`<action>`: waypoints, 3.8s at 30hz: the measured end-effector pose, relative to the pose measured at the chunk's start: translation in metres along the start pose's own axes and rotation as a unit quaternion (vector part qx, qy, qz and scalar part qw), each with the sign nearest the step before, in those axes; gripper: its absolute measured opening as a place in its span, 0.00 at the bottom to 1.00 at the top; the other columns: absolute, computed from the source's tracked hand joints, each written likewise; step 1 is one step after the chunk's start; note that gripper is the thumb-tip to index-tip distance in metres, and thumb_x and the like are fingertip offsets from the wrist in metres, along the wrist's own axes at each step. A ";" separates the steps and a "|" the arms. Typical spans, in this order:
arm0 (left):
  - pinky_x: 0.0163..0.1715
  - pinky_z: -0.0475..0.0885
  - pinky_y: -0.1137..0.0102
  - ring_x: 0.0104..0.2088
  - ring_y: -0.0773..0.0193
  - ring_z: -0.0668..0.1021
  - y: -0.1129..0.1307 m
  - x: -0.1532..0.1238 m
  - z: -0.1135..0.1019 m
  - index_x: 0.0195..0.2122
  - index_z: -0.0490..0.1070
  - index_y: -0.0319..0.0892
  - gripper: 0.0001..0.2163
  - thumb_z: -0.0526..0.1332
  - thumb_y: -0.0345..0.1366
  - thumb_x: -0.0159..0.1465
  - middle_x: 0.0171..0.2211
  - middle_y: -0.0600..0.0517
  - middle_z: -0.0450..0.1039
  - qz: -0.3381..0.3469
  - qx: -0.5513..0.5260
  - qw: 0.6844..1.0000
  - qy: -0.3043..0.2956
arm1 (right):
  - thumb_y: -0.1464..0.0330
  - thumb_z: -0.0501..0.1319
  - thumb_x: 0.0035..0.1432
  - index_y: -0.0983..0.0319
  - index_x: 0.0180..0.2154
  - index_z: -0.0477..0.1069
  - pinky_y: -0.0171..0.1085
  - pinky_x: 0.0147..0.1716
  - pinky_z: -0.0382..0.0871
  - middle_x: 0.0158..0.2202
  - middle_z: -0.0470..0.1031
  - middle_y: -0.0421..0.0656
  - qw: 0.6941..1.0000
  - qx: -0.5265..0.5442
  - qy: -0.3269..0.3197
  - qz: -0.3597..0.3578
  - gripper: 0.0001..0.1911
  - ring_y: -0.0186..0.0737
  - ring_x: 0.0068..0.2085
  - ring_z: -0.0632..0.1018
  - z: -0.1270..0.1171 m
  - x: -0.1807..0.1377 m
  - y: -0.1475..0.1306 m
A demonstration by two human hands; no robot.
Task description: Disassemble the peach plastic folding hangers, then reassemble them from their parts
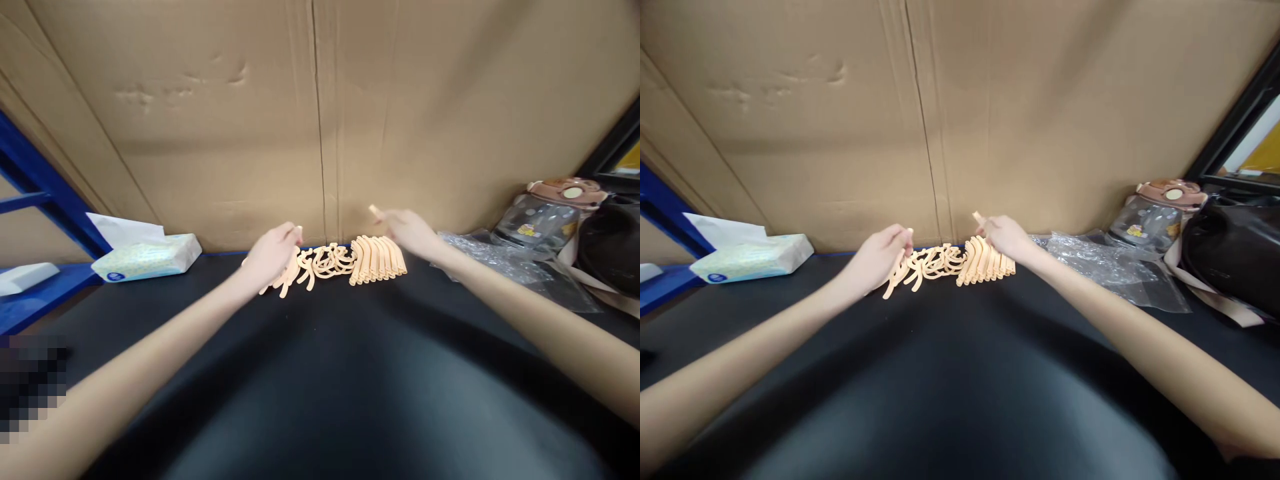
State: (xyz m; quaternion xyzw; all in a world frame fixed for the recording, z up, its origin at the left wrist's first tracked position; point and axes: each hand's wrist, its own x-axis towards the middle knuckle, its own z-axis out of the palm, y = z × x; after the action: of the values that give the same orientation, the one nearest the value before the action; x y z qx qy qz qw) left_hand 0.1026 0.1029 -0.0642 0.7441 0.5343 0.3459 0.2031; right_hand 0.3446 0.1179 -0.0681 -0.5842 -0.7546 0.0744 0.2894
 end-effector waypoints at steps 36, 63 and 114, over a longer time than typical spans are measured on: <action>0.44 0.69 0.60 0.44 0.57 0.71 -0.003 -0.102 0.028 0.45 0.64 0.44 0.08 0.53 0.32 0.65 0.45 0.49 0.69 0.184 0.144 0.957 -0.170 | 0.75 0.50 0.59 0.62 0.44 0.73 0.40 0.43 0.71 0.45 0.77 0.44 0.988 -0.015 0.015 -0.155 0.17 0.40 0.43 0.78 0.019 -0.042 0.043; 0.47 0.70 0.61 0.47 0.57 0.74 -0.014 -0.101 0.022 0.51 0.68 0.43 0.14 0.49 0.34 0.67 0.48 0.47 0.71 0.240 0.229 0.934 -0.133 | 0.58 0.48 0.65 0.66 0.60 0.59 0.50 0.59 0.59 0.63 0.57 0.53 0.955 -0.107 -0.115 -0.251 0.27 0.48 0.62 0.61 0.039 -0.121 -0.026; 0.45 0.67 0.64 0.43 0.61 0.73 -0.021 -0.094 0.021 0.43 0.69 0.41 0.09 0.51 0.33 0.66 0.43 0.50 0.72 0.272 0.210 0.934 -0.096 | 0.69 0.48 0.65 0.68 0.56 0.65 0.46 0.56 0.65 0.58 0.66 0.52 0.937 -0.173 -0.072 -0.295 0.21 0.47 0.58 0.67 0.038 -0.122 -0.027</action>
State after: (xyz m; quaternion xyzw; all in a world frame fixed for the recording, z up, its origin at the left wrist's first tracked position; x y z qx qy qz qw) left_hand 0.0864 0.0239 -0.1205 0.9164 0.3497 0.1945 -0.0097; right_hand 0.3206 0.0055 -0.1303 -0.3696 -0.9130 -0.1044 0.1380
